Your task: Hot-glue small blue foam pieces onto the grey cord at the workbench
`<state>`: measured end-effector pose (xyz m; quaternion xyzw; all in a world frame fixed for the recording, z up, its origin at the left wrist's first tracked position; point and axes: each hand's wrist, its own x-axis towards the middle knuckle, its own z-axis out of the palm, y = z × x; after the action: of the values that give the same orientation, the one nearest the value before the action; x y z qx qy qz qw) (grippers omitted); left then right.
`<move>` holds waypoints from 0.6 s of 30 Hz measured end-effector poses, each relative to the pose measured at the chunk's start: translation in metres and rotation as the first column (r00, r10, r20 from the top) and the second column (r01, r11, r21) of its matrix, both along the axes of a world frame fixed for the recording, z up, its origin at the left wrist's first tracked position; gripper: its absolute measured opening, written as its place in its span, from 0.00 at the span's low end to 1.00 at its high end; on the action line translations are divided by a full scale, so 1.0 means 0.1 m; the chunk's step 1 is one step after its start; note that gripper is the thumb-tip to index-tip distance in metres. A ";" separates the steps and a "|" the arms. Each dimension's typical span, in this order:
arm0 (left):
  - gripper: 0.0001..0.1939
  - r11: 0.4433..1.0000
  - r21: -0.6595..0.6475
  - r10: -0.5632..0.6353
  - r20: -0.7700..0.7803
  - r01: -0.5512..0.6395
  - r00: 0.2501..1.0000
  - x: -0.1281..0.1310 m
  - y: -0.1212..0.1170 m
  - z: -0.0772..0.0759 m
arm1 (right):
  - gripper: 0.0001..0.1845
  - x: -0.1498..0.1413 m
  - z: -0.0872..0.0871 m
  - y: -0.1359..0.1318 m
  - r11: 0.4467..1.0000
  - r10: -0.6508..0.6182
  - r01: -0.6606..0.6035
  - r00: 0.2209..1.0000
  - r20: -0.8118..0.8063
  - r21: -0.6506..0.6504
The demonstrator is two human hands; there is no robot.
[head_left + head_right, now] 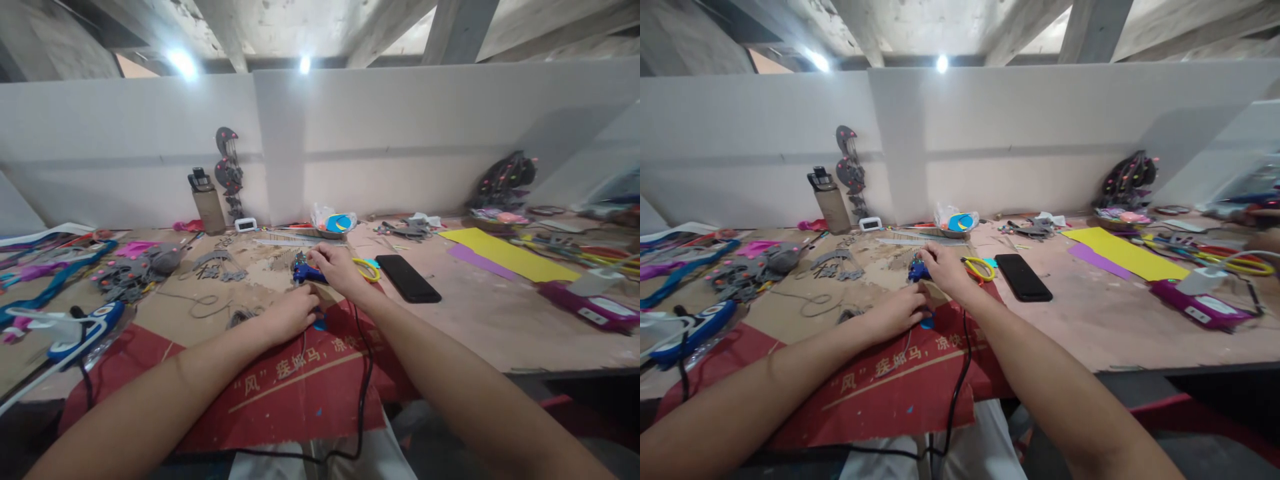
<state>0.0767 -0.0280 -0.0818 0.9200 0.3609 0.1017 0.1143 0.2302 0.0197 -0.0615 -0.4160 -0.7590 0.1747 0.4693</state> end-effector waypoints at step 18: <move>0.12 0.995 -0.096 -0.008 0.044 0.012 0.999 0.05 0.09 0.08 | 0.10 -0.13 -0.07 -0.05 0.998 0.047 -0.051 0.989 0.139 0.028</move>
<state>0.0818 -0.0186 -0.0735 0.9127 0.3582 0.1037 0.1669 0.2170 0.0144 -0.0688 -0.4009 -0.8025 0.1450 0.4175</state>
